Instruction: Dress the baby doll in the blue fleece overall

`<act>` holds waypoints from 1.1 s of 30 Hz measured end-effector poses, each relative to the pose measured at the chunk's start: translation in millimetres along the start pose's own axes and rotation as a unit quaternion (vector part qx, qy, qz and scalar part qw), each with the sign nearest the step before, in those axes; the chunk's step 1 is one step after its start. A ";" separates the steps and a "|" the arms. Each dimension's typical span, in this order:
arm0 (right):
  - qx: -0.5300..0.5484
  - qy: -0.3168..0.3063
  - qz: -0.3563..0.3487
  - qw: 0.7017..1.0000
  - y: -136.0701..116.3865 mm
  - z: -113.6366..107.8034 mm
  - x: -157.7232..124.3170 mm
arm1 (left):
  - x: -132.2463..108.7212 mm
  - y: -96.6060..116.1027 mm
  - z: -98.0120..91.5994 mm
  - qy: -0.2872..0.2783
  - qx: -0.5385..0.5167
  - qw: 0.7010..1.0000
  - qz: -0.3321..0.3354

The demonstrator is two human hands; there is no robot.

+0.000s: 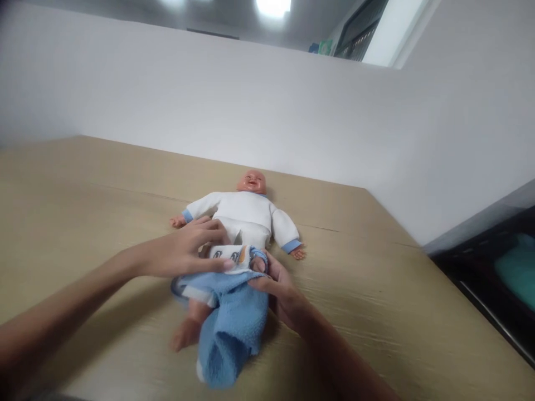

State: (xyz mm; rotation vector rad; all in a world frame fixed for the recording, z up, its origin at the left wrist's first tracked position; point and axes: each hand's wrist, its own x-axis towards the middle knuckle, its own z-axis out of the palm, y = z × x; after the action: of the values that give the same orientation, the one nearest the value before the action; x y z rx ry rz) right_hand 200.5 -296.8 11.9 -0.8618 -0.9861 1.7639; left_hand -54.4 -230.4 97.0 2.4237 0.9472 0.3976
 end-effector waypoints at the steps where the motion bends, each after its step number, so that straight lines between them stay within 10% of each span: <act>1: -0.020 -0.005 0.003 1.000 1.2 -1.6 0.0 | 9.2 2.5 -6.2 -0.034 0.028 0.999 0.017; 7: -0.218 -0.104 -0.013 0.970 -17.3 -13.0 -5.9 | 54.2 8.1 -23.4 -0.268 -0.102 0.957 0.038; 10: -0.290 -0.137 -0.007 0.947 -31.3 -22.8 -12.3 | 63.6 3.7 -13.2 -0.294 -0.198 0.933 0.057; 18: -0.072 -0.103 0.011 0.992 -24.9 -29.1 -19.1 | 71.1 -14.4 11.5 -0.437 -0.324 0.834 0.091; 26: -0.127 -0.141 0.049 0.981 -41.6 -33.8 -18.9 | 76.7 -17.4 25.6 -0.333 -0.403 0.837 0.164; 33: -0.055 -0.004 -0.038 0.998 -38.0 -32.3 -14.4 | 71.1 -11.1 29.7 -0.254 -0.405 0.872 0.102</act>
State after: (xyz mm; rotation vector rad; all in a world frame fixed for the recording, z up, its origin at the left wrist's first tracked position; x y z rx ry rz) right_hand 247.4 -291.9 33.5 -0.8754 -1.1156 1.6631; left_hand 3.3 -184.3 72.3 1.6969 0.2032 0.1529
